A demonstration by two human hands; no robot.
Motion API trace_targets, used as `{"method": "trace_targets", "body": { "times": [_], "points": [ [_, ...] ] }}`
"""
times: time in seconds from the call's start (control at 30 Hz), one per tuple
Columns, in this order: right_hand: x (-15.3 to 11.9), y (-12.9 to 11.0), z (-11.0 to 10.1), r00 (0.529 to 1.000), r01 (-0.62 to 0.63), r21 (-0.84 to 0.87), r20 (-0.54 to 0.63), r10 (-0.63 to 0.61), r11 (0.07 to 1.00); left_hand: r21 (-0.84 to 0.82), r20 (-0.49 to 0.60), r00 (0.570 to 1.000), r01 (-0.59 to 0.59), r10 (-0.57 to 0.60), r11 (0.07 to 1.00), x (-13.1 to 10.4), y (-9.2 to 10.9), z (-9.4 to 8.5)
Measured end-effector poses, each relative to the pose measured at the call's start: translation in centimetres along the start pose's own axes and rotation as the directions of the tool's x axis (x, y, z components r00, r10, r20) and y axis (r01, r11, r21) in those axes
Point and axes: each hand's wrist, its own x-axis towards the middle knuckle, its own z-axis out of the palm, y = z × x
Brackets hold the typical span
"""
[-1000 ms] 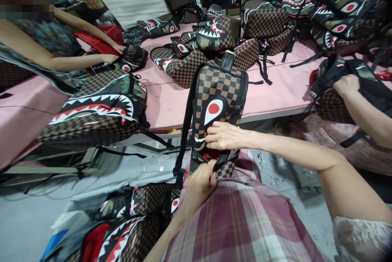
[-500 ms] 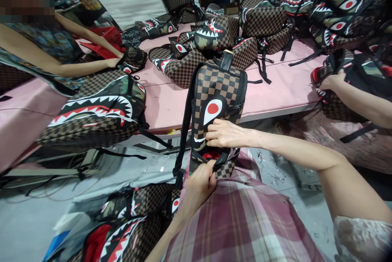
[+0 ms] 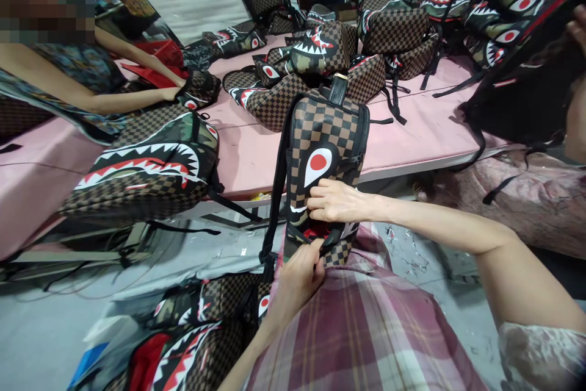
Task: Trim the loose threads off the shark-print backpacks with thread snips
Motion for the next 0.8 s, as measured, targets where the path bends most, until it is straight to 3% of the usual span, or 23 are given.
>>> {"method": "trace_targets", "body": {
  "times": [0.37, 0.5, 0.57, 0.63, 0.67, 0.73, 0.8],
  "points": [
    [0.3, -0.4, 0.6, 0.998, 0.048, 0.006, -0.03, -0.047, 0.999, 0.025, 0.018, 0.999, -0.046, 0.046, 0.999, 0.9, 0.4, -1.0],
    [-0.1, -0.6, 0.4, 0.989, -0.084, 0.043, -0.12, 0.089, 0.996, 0.066, -0.066, 0.993, -0.098, 0.102, 0.993, 1.6, 1.1, -1.2],
    [-1.0, -0.7, -0.5, 0.941, -0.198, 0.12, -0.254, 0.222, 0.973, 0.086, -0.124, 0.984, -0.115, 0.125, 0.99, 2.0, 1.3, -1.3],
    [-2.3, -0.8, -1.7, 0.804, -0.332, 0.318, -0.396, 0.442, 0.888, 0.057, -0.168, 0.983, -0.07, 0.079, 0.996, 2.6, 0.5, -1.9],
    [-3.1, -0.8, -2.2, 0.692, -0.389, 0.455, -0.43, 0.58, 0.801, 0.017, -0.18, 0.984, -0.007, 0.01, 1.0, 3.0, -0.5, -2.4],
    [-4.9, -0.3, -2.6, 0.407, -0.44, 0.717, -0.377, 0.832, 0.54, -0.084, -0.199, 0.958, 0.192, -0.206, 0.978, 3.8, -3.7, -3.7],
    [-6.6, 0.8, -1.4, 0.13, -0.409, 0.879, -0.212, 0.969, 0.247, -0.179, -0.228, 0.867, 0.41, -0.443, 0.894, 4.7, -8.1, -4.9]
  ]
}}
